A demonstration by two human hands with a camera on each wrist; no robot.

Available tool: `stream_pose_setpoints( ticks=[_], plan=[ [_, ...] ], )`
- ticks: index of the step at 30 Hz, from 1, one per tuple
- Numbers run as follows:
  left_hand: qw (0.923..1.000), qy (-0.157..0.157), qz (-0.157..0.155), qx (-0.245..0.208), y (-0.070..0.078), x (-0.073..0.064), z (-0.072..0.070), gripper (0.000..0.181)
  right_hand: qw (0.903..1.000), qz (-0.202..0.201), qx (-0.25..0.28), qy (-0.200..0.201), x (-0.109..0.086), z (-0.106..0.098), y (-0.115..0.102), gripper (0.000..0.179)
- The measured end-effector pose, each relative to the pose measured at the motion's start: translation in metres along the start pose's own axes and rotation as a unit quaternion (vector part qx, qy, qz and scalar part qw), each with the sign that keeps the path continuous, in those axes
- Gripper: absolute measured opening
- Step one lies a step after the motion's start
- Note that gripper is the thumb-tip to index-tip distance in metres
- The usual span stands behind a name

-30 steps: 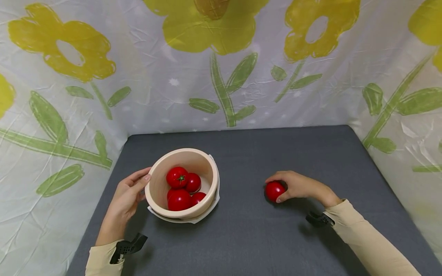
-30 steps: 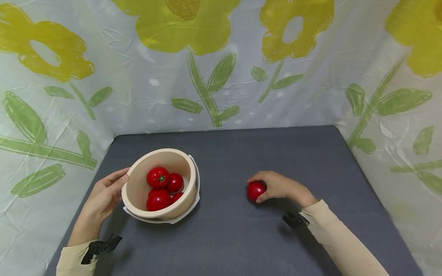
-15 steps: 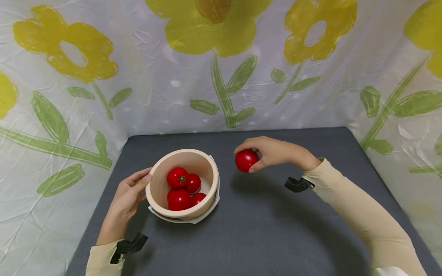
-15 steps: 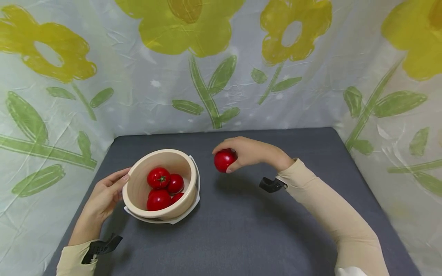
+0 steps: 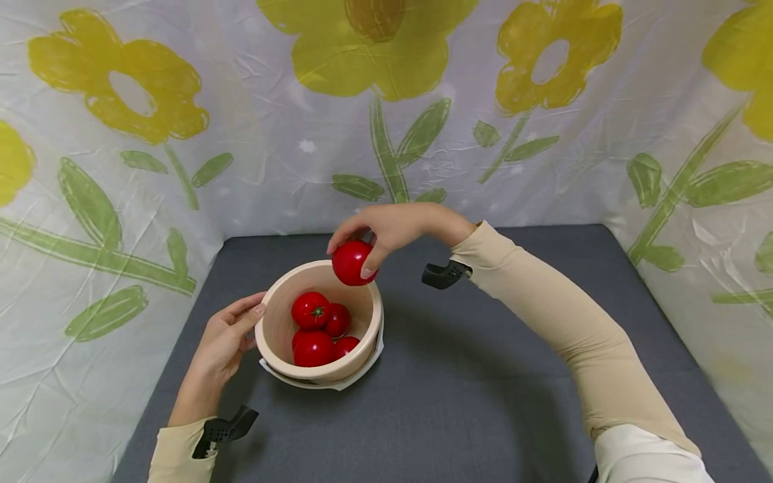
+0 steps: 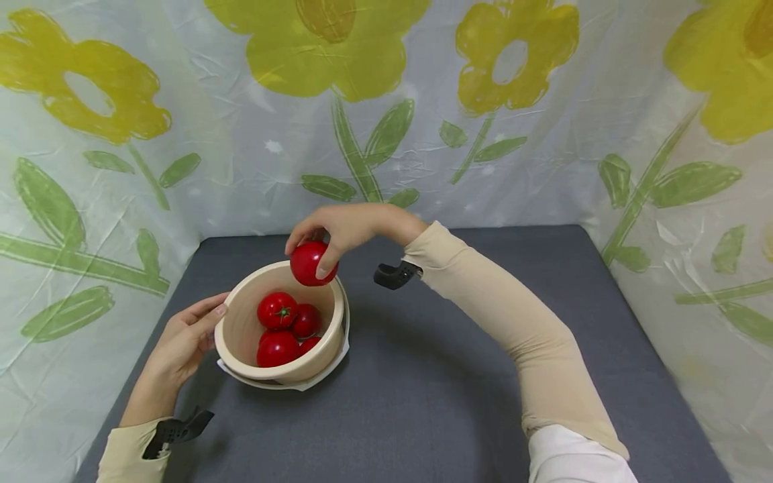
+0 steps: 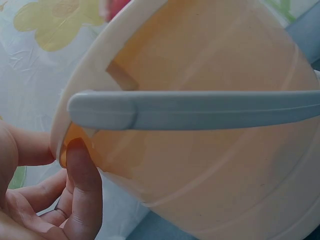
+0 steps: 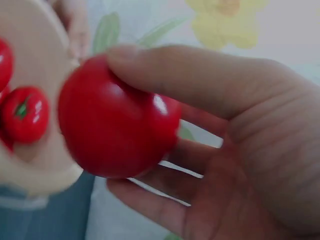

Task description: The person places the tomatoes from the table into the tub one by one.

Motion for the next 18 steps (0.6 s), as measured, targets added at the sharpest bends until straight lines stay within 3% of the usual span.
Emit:
stream_pose_setpoints(
  ticks=[5,11,18],
  plan=[
    [1.0,-0.003,-0.002,-0.008,-0.001,-0.001,0.0,0.029,0.9928,-0.034,0.076,-0.086,0.033,-0.006,-0.003,0.057],
    [0.9999,-0.007,-0.011,0.001,-0.001,0.001,0.001,0.047,0.9717,-0.032,0.153,-0.177,0.058,-0.004,0.001,0.056],
    [0.9998,-0.002,-0.019,0.006,0.001,0.0,0.001,0.054,0.9574,-0.031,0.178,-0.225,0.084,0.006,0.009,0.055]
  ],
)
Point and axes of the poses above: each hand's wrist, its own x-axis towards the middle knuckle, its own z-axis out of the palm, y = z × x, the point moved 5 cm from there along x, towards the middle knuckle, and after that the axes turned 10 degrees about -y, right-handed, at the moved point
